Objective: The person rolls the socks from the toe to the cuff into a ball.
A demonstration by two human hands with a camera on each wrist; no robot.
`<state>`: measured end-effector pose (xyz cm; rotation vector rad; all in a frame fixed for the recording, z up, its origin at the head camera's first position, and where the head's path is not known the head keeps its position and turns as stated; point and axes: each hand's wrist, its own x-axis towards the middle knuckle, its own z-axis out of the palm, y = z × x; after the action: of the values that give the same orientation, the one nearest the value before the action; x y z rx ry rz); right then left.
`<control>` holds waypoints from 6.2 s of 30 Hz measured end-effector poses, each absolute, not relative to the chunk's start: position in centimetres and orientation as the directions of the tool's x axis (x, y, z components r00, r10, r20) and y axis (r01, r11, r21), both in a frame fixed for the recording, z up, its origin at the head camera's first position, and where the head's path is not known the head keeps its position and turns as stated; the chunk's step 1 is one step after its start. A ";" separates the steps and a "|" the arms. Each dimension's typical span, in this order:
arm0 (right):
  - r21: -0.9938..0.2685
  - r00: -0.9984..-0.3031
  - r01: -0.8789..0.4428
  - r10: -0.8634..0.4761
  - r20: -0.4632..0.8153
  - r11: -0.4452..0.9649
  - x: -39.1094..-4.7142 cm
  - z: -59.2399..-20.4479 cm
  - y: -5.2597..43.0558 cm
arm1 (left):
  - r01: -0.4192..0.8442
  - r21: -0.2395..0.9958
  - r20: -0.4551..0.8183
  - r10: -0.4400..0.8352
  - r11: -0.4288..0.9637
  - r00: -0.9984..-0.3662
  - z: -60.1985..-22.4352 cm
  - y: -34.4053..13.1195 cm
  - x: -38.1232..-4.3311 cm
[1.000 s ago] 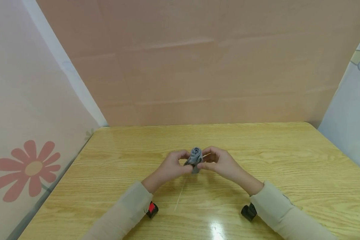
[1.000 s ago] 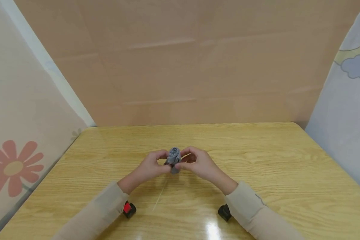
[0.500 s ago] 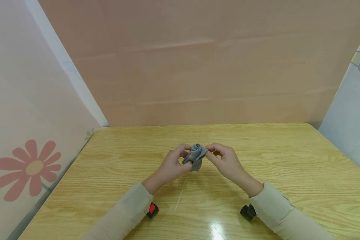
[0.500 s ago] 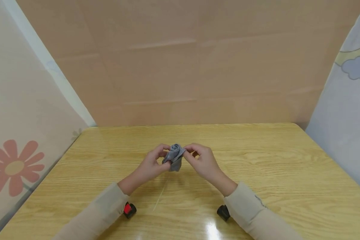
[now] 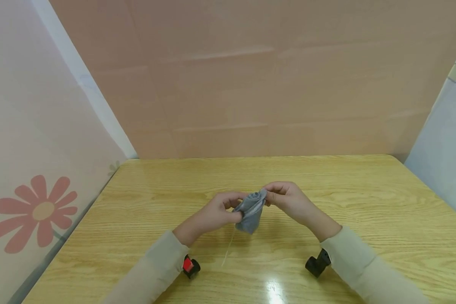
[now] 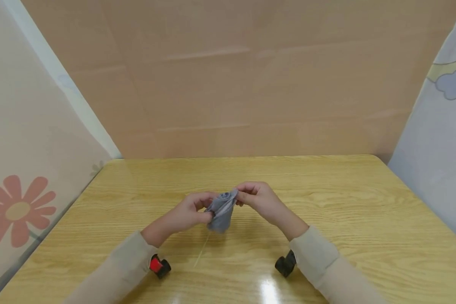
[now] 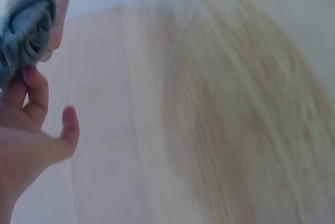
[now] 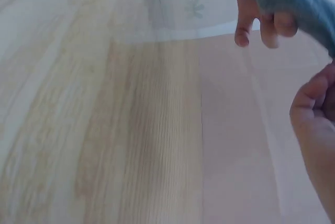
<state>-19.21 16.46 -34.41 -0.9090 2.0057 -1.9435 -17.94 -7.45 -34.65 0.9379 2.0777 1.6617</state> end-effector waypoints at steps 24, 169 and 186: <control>-0.995 -0.631 -0.044 -0.770 0.093 -0.084 -19.7 -35.0 16.4 | 0.577 0.793 0.243 0.767 0.195 -0.593 -34.1 -7.0 -16.7; -0.866 -0.874 -0.372 -0.441 0.204 0.335 -16.4 -33.7 15.2 | 0.196 0.975 0.100 0.581 0.105 -0.808 -35.7 -6.4 -16.5; -0.893 -0.965 -0.067 -0.256 -0.055 0.445 -16.6 -33.9 14.3 | 0.000 0.997 -0.032 0.385 0.082 -0.922 -35.7 -5.9 -17.1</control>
<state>-16.65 14.33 -33.87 -0.2843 2.5108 -1.5396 -17.11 -5.86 -35.75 0.3839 2.0771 1.9143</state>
